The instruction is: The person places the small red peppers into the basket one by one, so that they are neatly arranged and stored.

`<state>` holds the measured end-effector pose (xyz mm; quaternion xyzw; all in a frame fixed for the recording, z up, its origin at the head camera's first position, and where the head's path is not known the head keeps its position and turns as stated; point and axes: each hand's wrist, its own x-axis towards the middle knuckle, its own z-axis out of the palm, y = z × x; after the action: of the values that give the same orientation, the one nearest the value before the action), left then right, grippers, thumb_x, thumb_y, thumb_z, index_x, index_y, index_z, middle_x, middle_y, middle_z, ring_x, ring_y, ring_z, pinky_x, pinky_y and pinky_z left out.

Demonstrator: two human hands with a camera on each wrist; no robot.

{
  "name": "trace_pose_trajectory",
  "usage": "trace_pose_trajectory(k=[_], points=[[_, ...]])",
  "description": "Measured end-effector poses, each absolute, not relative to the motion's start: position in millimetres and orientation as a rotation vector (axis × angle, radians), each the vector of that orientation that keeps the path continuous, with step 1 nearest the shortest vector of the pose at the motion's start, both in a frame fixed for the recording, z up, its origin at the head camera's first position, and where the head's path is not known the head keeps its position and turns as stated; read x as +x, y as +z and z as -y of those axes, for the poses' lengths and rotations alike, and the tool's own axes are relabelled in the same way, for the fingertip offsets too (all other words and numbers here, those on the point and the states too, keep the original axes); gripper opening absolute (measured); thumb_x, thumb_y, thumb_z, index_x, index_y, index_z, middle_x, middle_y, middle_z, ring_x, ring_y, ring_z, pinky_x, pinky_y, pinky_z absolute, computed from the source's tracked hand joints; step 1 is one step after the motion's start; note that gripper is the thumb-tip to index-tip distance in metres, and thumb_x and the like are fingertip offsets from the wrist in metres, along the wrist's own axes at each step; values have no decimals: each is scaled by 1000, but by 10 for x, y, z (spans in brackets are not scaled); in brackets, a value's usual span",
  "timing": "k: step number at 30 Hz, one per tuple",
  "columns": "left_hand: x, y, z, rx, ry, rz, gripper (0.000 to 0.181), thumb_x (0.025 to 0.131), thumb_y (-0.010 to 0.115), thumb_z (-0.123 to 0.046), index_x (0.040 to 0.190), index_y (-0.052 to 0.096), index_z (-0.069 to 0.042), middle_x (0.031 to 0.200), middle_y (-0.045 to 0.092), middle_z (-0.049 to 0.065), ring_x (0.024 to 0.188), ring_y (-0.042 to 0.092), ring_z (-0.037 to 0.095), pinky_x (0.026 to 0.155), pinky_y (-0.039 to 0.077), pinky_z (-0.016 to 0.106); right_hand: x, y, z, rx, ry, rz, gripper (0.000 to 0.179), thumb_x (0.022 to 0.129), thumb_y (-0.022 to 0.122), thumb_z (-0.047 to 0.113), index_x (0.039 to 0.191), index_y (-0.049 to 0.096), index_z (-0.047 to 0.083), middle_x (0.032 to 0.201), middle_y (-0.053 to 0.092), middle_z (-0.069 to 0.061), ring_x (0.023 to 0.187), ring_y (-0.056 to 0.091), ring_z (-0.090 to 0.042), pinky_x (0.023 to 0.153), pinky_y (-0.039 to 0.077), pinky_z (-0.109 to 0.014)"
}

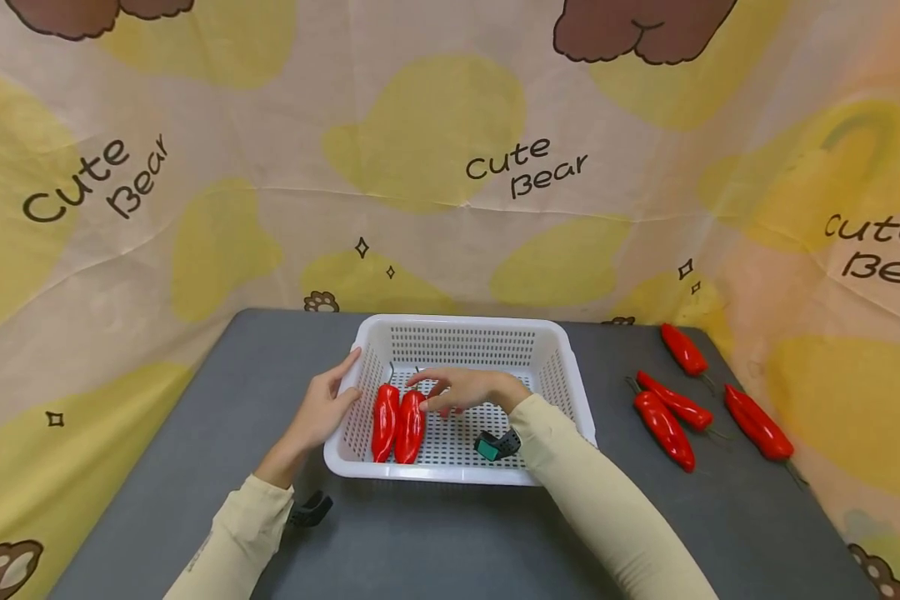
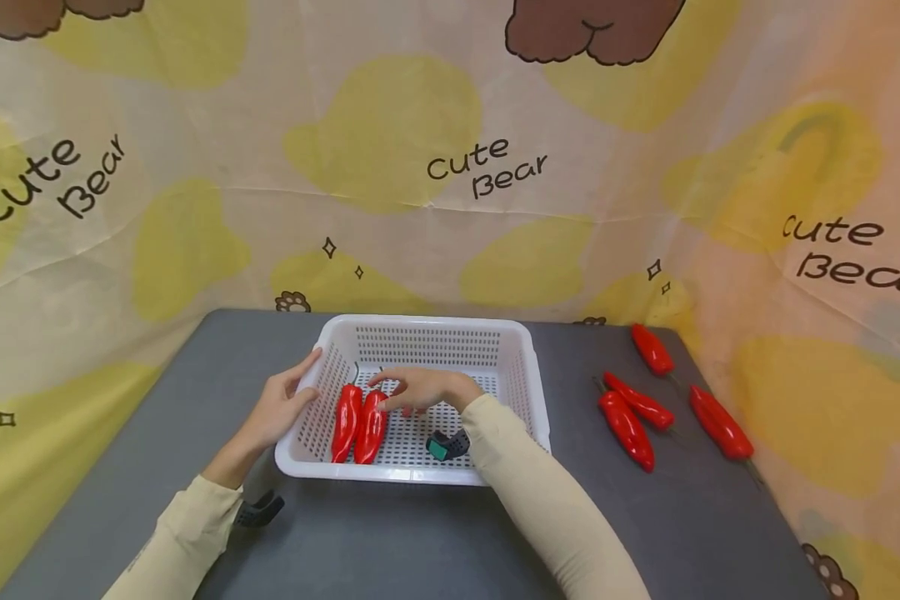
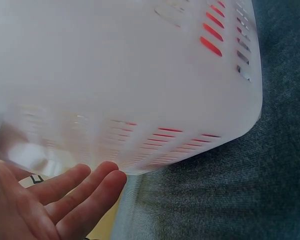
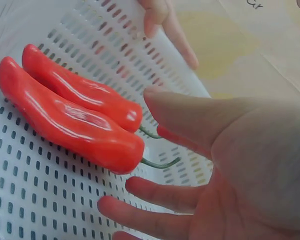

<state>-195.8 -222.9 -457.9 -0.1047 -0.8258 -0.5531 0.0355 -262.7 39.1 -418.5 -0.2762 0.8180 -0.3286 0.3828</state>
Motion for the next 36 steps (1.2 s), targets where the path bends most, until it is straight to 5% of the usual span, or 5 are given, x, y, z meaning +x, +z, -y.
trace_pose_trajectory(k=[9,20,31,36], points=[[-1959,-4571,2231,-302,-1718,2543,64,96,48,2,158,33,-6,152,44,32,108,66,51,72,64,45,-2658,-4194,-412,-705,-847,-2103,55,97,63,29,149,48,23,131,59,-14,101,64,-34,85,59,-42],[-1952,-4562,2224,-323,-1697,2521,63,95,47,2,157,34,-3,152,44,32,111,64,52,74,63,47,-2609,-4270,-363,-778,-737,-2029,58,96,64,33,151,48,29,147,51,-8,105,62,-25,91,56,-38],[-1928,-4553,2209,-283,-1706,2549,64,96,48,1,158,33,-6,154,43,30,111,64,52,73,64,45,-2636,-4192,-420,-787,-797,-2106,59,96,62,32,153,45,28,151,46,-15,123,52,-27,91,58,-42],[-1925,-4548,2207,-288,-1717,2550,64,97,49,0,158,32,-7,156,41,29,115,63,52,74,64,47,-2642,-4084,-441,-815,-869,-2148,58,98,60,30,153,45,21,154,44,-14,134,47,-31,103,53,-48]])
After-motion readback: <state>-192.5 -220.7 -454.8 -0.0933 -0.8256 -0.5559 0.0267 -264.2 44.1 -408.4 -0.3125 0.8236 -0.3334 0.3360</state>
